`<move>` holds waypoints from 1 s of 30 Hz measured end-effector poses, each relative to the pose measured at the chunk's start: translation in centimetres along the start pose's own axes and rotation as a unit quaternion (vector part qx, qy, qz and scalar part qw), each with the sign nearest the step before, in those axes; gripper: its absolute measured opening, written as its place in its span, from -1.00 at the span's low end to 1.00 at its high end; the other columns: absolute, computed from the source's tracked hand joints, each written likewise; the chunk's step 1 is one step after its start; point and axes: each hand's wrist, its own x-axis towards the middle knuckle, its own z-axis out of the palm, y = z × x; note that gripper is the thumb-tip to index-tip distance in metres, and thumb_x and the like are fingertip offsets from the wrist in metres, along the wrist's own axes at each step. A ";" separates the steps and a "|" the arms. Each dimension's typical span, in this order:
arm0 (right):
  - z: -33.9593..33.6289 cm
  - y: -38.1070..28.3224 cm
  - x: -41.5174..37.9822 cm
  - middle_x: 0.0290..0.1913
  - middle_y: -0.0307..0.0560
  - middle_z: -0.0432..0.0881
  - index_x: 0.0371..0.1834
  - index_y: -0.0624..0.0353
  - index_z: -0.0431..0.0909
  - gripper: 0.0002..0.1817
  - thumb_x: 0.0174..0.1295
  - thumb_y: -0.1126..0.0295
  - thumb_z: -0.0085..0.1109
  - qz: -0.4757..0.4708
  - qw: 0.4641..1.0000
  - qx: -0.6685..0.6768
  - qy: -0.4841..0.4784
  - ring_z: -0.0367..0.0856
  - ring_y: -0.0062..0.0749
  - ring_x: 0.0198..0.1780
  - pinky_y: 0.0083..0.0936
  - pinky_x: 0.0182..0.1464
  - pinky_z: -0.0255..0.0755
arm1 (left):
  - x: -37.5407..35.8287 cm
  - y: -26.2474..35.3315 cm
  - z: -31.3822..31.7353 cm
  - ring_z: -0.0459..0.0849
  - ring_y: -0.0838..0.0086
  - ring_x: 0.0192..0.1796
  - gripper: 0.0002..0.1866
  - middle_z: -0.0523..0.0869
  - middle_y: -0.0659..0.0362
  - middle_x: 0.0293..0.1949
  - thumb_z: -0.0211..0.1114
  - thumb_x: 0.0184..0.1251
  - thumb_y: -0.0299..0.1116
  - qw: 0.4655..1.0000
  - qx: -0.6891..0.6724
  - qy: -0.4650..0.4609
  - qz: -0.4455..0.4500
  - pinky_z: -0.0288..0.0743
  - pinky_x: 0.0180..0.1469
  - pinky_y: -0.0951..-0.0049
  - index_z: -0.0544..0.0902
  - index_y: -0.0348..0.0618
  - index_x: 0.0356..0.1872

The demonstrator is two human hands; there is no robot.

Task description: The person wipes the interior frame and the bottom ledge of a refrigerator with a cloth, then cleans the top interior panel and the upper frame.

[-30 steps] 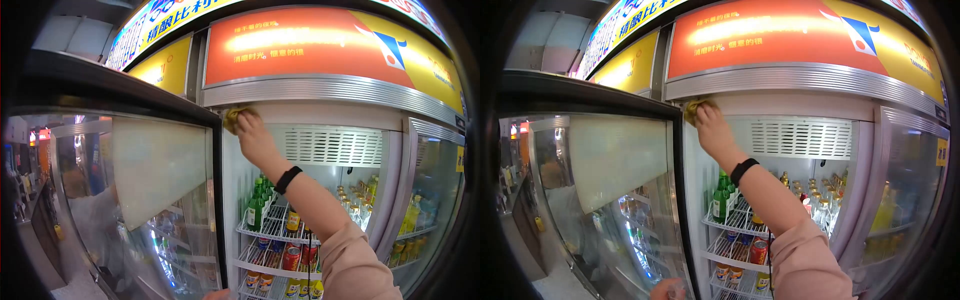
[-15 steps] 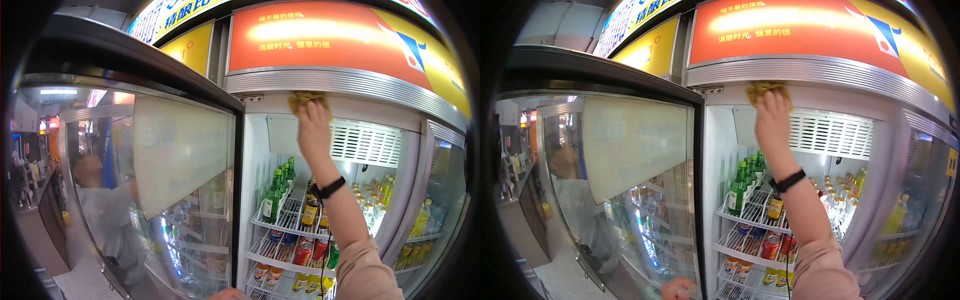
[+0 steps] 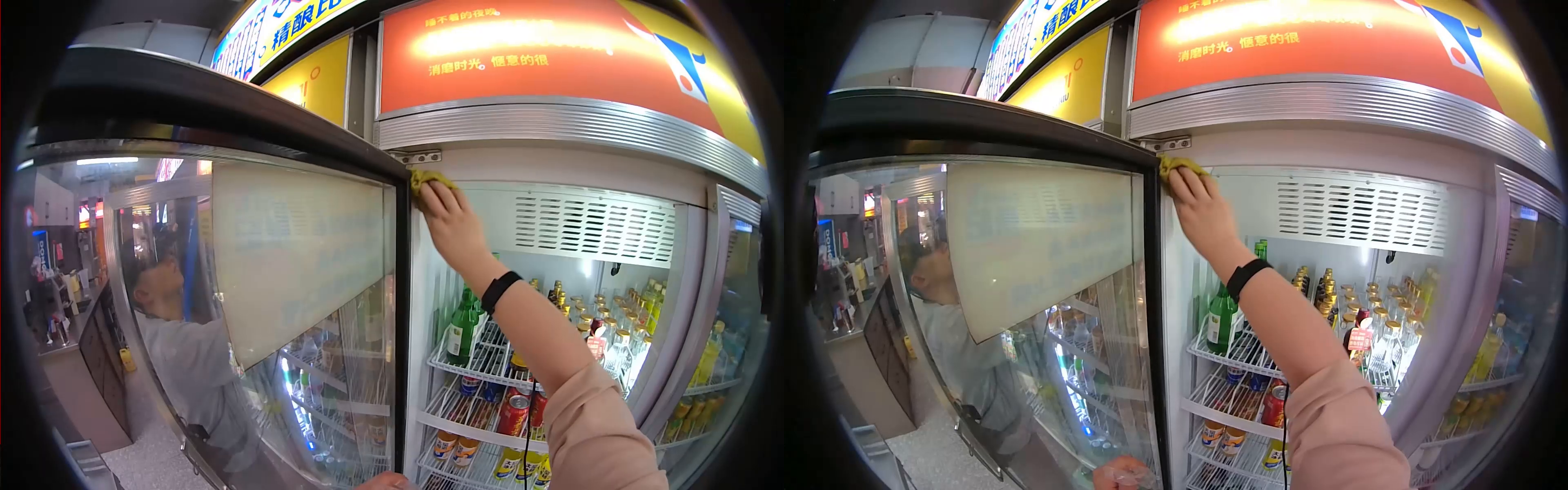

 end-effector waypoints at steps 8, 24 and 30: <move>4.7 -4.3 -3.4 0.27 0.21 0.33 0.20 0.32 0.39 -0.56 0.21 0.49 -0.07 0.340 0.823 0.454 -0.029 0.38 0.11 0.20 -0.31 0.28 0.23 | -0.4 -0.8 0.0 0.31 0.51 -0.66 -0.58 0.40 0.19 -0.67 -0.12 0.52 -0.14 0.998 0.009 -0.047 -0.037 0.22 -0.55 0.52 0.50 -0.25 -0.43; 3.0 -4.1 -0.2 0.06 0.23 0.47 0.16 0.29 0.40 -0.56 0.14 0.61 -0.05 0.355 0.815 0.455 0.045 0.44 0.17 0.08 -0.13 0.08 0.38 | -1.1 -2.0 -0.2 0.53 0.24 -0.54 -0.64 0.61 0.02 -0.49 -0.05 0.49 -0.16 0.998 0.063 -0.018 0.011 0.38 -0.46 0.37 0.55 -0.27 -0.30; 1.5 -10.1 -6.3 0.06 0.20 0.40 0.20 0.29 0.37 -0.47 0.04 0.63 0.00 0.358 0.875 0.324 -0.026 0.42 0.12 -0.01 -0.17 0.04 0.38 | -1.4 -1.5 -0.3 0.61 0.17 -0.46 -0.65 0.64 -0.03 -0.43 -0.05 0.48 -0.16 0.996 0.083 -0.022 -0.009 0.45 -0.39 0.34 0.51 -0.26 -0.33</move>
